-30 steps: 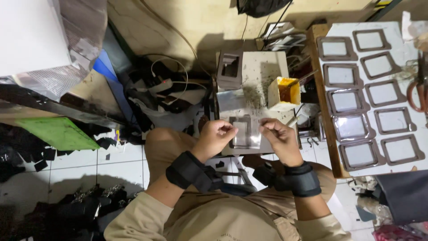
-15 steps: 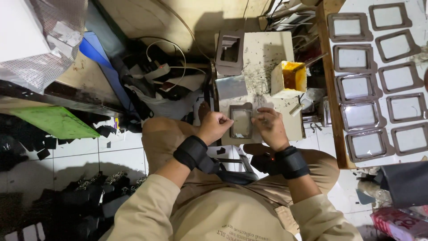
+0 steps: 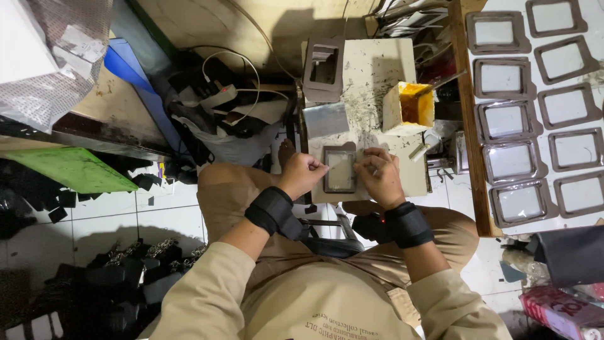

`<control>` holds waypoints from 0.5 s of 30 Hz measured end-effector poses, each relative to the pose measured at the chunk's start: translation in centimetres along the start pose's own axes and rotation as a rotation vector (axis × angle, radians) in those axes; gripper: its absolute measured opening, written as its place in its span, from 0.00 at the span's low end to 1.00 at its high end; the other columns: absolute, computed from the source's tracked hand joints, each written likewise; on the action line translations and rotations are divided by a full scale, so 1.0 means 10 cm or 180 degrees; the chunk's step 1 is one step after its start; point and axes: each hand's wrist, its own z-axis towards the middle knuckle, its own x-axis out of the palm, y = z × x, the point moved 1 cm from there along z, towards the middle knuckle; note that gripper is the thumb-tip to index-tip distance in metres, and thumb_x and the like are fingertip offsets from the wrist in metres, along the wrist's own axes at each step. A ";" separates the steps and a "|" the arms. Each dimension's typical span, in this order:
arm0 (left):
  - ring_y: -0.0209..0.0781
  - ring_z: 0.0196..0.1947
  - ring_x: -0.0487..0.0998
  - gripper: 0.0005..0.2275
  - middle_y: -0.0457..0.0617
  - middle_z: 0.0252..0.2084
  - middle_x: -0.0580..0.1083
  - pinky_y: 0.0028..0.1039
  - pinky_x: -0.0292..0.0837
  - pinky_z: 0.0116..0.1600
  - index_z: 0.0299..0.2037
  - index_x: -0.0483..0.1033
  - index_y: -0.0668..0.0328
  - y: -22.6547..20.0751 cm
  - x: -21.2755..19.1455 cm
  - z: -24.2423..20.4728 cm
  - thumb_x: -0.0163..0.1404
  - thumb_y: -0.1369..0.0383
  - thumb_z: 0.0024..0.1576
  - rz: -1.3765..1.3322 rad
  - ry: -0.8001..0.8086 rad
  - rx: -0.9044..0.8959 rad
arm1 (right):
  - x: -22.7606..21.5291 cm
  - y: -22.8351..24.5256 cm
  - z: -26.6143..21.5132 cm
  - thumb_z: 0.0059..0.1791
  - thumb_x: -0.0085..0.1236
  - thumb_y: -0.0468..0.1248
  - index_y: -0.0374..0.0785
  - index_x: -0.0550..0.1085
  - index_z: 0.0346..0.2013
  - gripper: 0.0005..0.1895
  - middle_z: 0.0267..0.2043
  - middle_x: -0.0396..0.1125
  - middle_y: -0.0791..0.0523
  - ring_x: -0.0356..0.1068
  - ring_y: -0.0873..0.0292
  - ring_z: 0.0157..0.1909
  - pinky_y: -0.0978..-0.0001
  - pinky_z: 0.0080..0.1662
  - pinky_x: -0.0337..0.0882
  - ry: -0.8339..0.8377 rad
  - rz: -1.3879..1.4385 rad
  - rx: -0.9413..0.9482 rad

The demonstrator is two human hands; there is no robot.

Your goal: Assembling small rectangular frames by inserting transparent plastic sheets into them.

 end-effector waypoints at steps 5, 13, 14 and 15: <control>0.42 0.24 0.79 0.07 0.44 0.18 0.77 0.28 0.72 0.30 0.28 0.85 0.52 0.07 0.03 0.04 0.59 0.60 0.47 0.0062 -0.0006 -0.0025 | 0.03 -0.03 -0.02 0.47 0.68 0.45 0.49 0.80 0.32 0.06 0.52 0.70 0.60 0.64 0.46 0.58 0.50 0.60 0.65 -0.0003 -0.0047 0.0051; 0.46 0.25 0.81 0.08 0.45 0.19 0.77 0.31 0.74 0.30 0.28 0.85 0.53 0.00 0.01 0.03 0.59 0.61 0.47 0.0171 -0.0048 -0.0018 | 0.08 -0.11 -0.01 0.46 0.68 0.45 0.48 0.80 0.32 0.07 0.52 0.69 0.58 0.62 0.45 0.59 0.47 0.60 0.66 -0.0040 -0.0112 0.0056; 0.45 0.26 0.81 0.08 0.45 0.20 0.78 0.31 0.75 0.31 0.29 0.85 0.54 -0.02 0.00 0.02 0.59 0.61 0.47 0.0166 -0.0007 -0.0050 | 0.09 -0.12 -0.01 0.47 0.68 0.45 0.47 0.80 0.32 0.08 0.52 0.68 0.58 0.62 0.45 0.59 0.46 0.59 0.66 -0.0047 -0.0154 0.0070; 0.45 0.27 0.82 0.08 0.44 0.21 0.79 0.30 0.76 0.33 0.30 0.85 0.54 -0.05 -0.01 0.02 0.58 0.61 0.48 0.0162 0.0034 -0.0082 | 0.11 -0.14 -0.01 0.47 0.68 0.46 0.47 0.79 0.33 0.08 0.51 0.67 0.59 0.62 0.45 0.59 0.45 0.58 0.67 -0.0053 -0.0195 0.0084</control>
